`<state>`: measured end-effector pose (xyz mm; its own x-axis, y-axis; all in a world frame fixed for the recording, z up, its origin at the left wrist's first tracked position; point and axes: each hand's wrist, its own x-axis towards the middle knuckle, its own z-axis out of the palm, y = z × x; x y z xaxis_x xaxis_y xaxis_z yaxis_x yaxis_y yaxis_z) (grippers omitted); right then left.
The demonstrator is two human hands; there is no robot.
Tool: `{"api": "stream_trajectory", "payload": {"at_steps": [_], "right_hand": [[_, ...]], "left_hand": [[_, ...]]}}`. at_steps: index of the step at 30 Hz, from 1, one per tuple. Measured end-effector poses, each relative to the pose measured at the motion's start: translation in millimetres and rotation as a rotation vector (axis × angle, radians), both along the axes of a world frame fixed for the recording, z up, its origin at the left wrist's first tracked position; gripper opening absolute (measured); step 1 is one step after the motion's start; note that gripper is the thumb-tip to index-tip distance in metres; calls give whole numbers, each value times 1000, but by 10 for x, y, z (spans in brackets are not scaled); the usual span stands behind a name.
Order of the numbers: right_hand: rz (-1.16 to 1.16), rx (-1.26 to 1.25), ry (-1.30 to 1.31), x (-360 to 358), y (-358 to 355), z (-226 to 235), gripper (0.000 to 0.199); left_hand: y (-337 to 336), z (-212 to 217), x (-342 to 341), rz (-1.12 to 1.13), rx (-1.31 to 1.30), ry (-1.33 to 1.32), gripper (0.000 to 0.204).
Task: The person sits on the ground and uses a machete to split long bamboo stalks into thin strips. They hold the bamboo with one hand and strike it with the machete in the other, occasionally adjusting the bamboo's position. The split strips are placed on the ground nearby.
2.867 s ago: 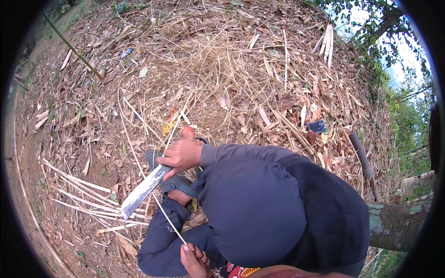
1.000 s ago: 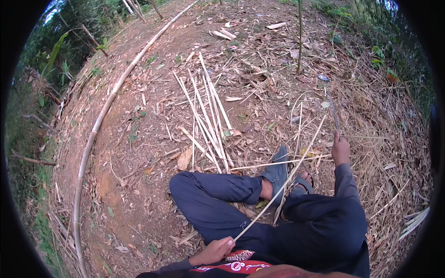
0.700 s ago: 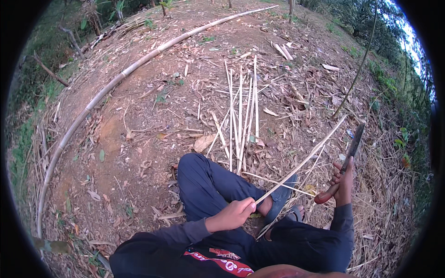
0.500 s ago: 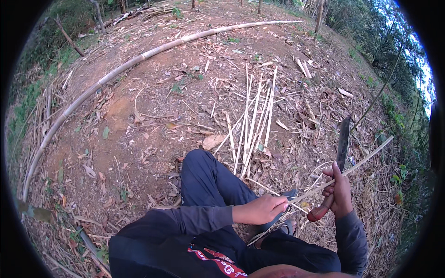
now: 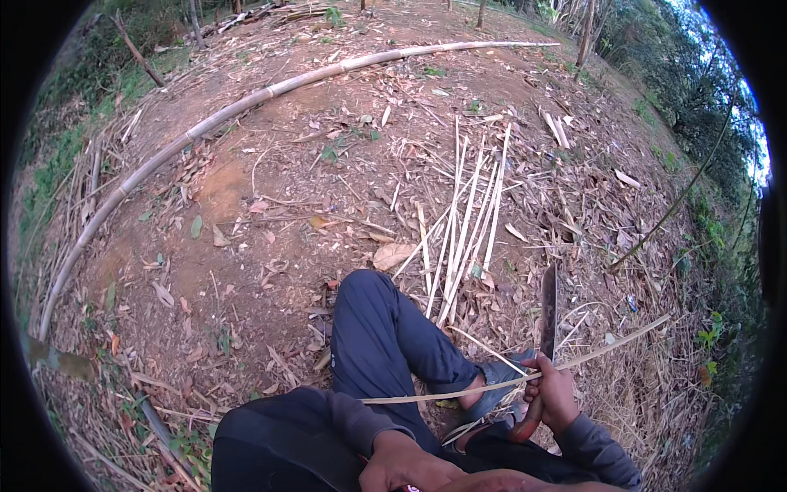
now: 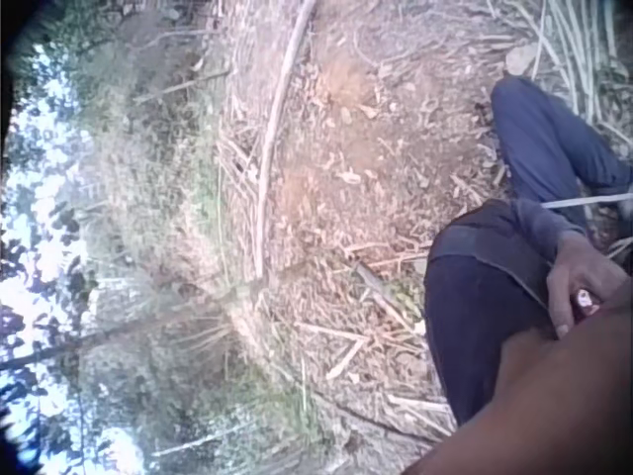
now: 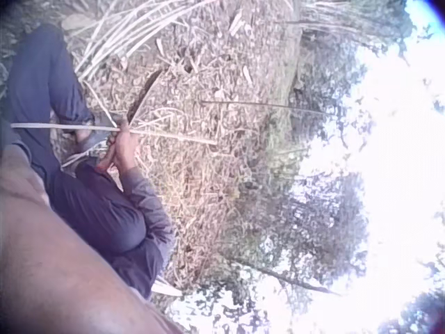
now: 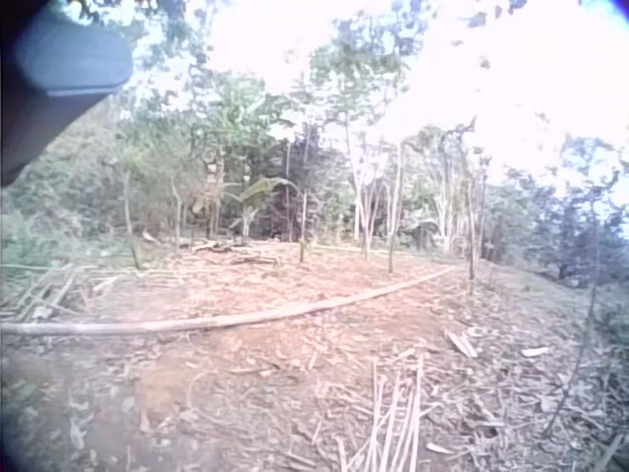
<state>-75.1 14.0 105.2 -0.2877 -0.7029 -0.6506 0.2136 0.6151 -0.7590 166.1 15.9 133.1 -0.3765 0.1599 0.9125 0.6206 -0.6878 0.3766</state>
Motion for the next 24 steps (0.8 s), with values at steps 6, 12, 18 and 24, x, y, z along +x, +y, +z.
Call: {"api": "stream_trajectory", "payload": {"at_steps": [6, 12, 18, 24], "right_hand": [[32, -94, 4, -21, -35, 65, 35], [64, -245, 34, 12, -44, 113, 35], [32, -299, 64, -5, -4, 196, 34], [20, -281, 27, -61, 11, 100, 35]], "left_hand": [[-62, -55, -8, 30, -53, -10, 23], [-68, -124, -139, 64, -113, -32, 20], [-359, -106, -57, 77, -300, -100, 18], [-801, -5, 342, 58, -493, 15, 34]]}}
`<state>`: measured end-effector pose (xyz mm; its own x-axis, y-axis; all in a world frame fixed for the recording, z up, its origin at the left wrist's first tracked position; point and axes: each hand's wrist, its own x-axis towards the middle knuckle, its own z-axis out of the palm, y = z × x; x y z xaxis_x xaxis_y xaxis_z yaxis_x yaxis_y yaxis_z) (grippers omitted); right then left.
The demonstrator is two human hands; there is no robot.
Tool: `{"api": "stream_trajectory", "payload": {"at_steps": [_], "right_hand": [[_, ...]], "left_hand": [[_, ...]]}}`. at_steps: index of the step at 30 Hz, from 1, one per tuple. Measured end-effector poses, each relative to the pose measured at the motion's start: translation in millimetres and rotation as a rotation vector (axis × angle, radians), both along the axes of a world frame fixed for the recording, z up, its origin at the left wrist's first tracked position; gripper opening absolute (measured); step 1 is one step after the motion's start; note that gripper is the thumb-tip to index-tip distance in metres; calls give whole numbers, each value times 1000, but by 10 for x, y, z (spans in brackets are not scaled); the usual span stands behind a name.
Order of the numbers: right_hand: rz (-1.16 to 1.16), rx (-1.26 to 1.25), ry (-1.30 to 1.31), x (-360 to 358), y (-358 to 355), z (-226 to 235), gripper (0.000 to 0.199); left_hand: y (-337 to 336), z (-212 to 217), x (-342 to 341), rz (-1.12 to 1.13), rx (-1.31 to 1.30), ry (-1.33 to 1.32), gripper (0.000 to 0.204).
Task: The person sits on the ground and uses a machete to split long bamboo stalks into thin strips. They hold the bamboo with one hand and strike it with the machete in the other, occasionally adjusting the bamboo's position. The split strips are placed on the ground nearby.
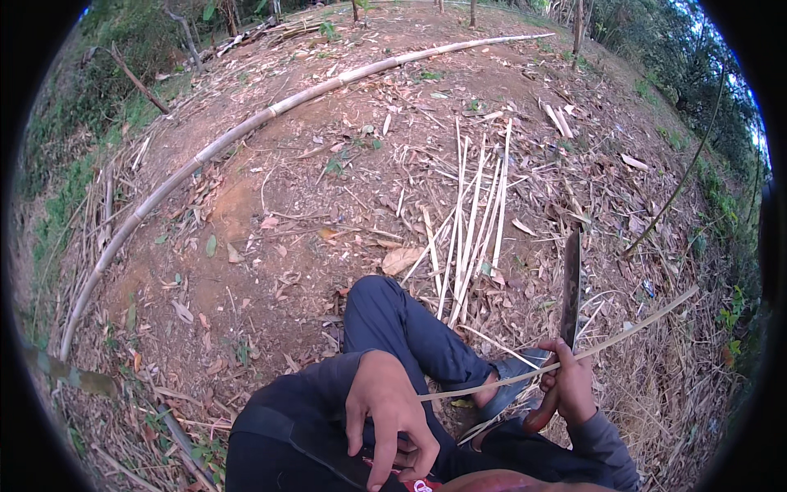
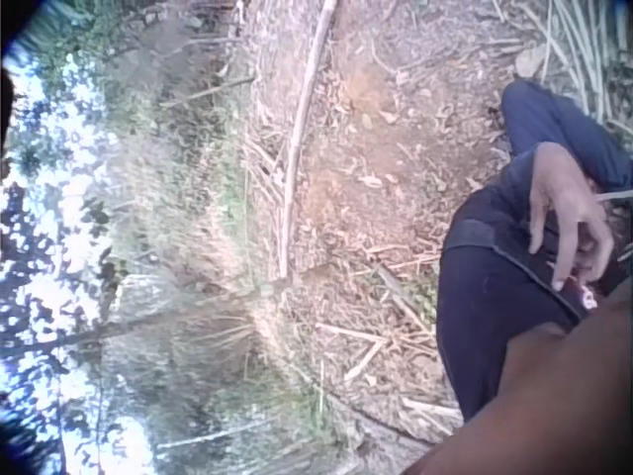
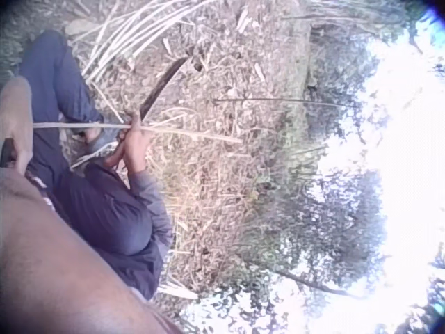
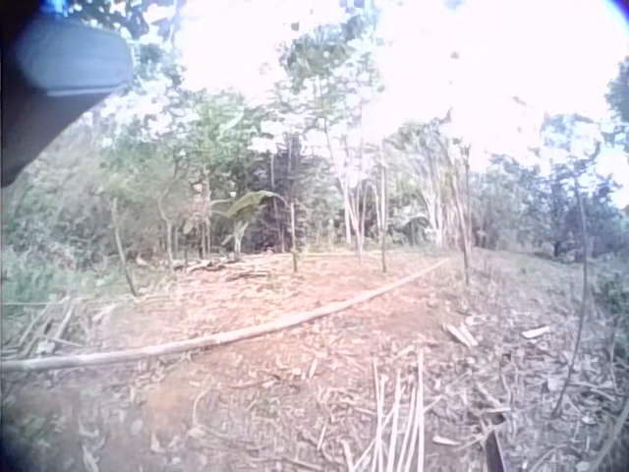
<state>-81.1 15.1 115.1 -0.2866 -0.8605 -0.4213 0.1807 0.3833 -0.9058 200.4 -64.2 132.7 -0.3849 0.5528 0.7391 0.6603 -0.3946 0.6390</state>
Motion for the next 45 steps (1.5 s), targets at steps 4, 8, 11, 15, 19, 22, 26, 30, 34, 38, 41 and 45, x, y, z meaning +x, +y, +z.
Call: {"api": "stream_trajectory", "payload": {"at_steps": [4, 8, 11, 15, 19, 22, 26, 30, 34, 38, 41, 45], "right_hand": [[30, 15, -3, 18, -1, -11, 36], [40, 13, 46, 52, 19, 33, 36], [50, 18, 33, 80, 10, 76, 37], [44, 32, -3, 97, -23, 51, 38], [45, 16, -24, 54, -18, 61, 38], [36, 42, 10, 55, -45, 30, 38], [119, 48, -30, 165, -72, 38, 35], [102, -6, -23, 109, -109, 24, 37], [74, -72, -13, -95, -95, 95, 41], [-12, -41, 78, -316, -4, -29, 41], [-102, -41, 50, -470, 124, -322, 43], [-265, 61, -40, -560, 214, -615, 51]], "left_hand": [[-77, 35, -13, 6, 34, 166, 40], [-20, 73, -47, 58, 78, 234, 27], [-96, 256, -38, 72, 141, 298, 20], [-64, 696, 114, 186, 340, 414, 12], [48, 1201, 292, 188, 228, 572, 29], [120, 1519, 303, 133, 26, 916, 30], [157, 1644, -38, 125, -53, 915, 30], [-182, 1296, -455, 3, 47, 357, 33], [-367, 817, -721, 842, 354, 58, 44], [-248, -161, -1139, 1647, 53, -681, 36], [94, -753, -1253, 1351, -100, -942, 37], [237, -965, -1304, 644, 382, -1493, 34]]}}
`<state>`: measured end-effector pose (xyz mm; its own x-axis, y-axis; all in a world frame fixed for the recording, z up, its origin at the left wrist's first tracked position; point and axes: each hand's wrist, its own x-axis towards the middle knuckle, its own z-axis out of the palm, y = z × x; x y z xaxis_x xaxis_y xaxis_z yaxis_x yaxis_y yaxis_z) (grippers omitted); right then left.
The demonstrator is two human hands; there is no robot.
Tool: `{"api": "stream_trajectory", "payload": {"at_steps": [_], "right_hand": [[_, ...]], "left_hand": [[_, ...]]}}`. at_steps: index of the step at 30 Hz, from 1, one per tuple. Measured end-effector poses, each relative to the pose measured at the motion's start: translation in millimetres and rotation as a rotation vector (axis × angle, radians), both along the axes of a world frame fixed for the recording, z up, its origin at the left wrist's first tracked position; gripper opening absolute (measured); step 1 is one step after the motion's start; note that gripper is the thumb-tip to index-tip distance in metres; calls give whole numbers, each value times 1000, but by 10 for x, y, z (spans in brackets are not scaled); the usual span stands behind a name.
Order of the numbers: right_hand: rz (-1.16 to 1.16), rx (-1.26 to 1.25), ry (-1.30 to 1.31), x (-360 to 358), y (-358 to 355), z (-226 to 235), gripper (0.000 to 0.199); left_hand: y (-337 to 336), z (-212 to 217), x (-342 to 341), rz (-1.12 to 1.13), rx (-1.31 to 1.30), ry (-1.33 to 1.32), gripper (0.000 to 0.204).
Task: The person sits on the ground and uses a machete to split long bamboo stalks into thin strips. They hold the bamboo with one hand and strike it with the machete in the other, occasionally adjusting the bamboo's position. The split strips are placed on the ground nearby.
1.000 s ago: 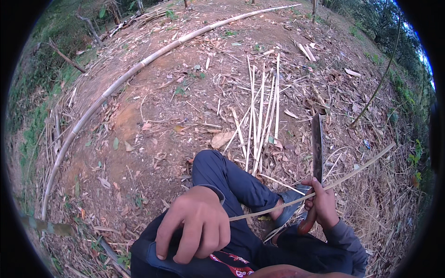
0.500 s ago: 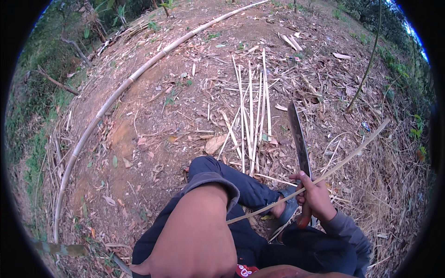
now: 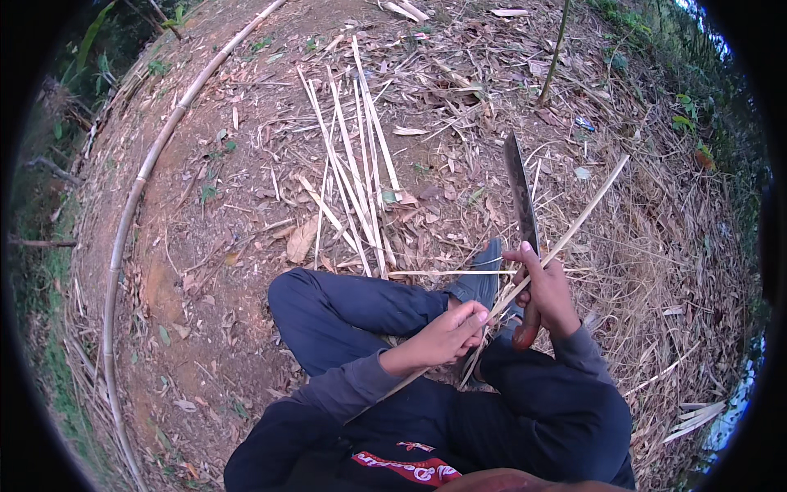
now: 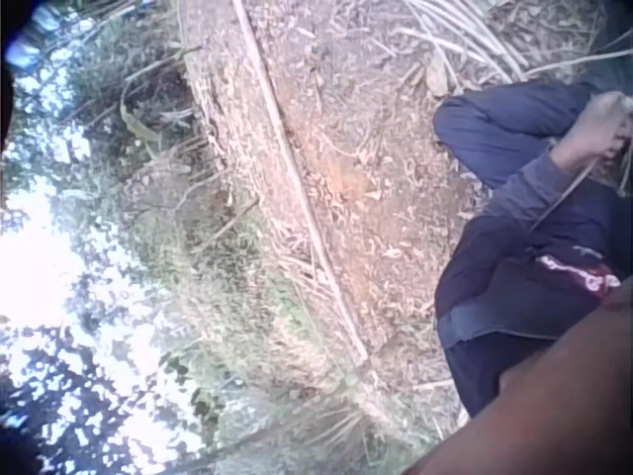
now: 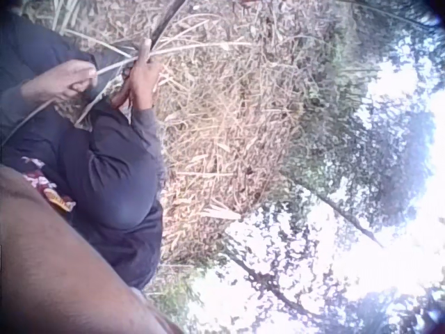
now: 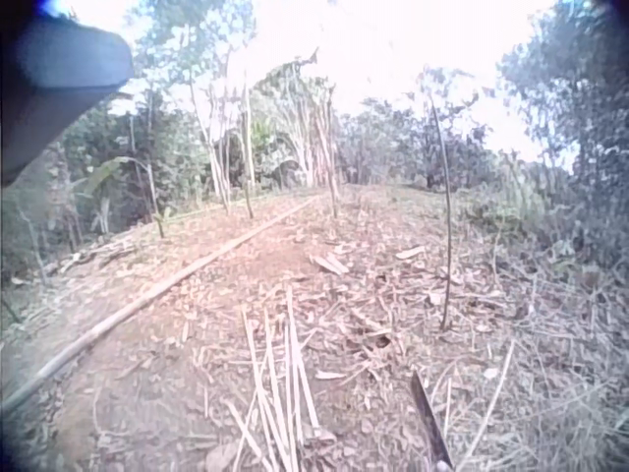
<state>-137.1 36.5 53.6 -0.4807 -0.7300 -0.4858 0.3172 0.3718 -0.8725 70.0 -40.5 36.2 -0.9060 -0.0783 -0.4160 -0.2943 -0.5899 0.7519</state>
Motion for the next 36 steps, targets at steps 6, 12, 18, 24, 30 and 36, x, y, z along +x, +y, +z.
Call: {"api": "stream_trajectory", "payload": {"at_steps": [6, 12, 18, 24, 30, 36], "right_hand": [[-238, 2, -44, -64, 85, -194, 80], [-350, -301, 378, -112, 146, -232, 72], [124, -356, 1455, 89, 49, -11, 68], [436, -397, 1692, 152, 71, 84, 75], [548, -381, 1817, 143, 150, 189, 76], [391, -319, 1895, 56, 195, 96, 76]], "left_hand": [[-129, -25, 65, 196, 91, -83, 27], [-221, 73, 78, 372, -124, -83, 25], [-95, 197, -141, 420, -147, -41, 22], [11, 218, -104, 480, -169, -43, 22], [180, 334, -136, 533, -191, -64, 19], [153, 454, -85, 433, -212, -131, 26]]}}
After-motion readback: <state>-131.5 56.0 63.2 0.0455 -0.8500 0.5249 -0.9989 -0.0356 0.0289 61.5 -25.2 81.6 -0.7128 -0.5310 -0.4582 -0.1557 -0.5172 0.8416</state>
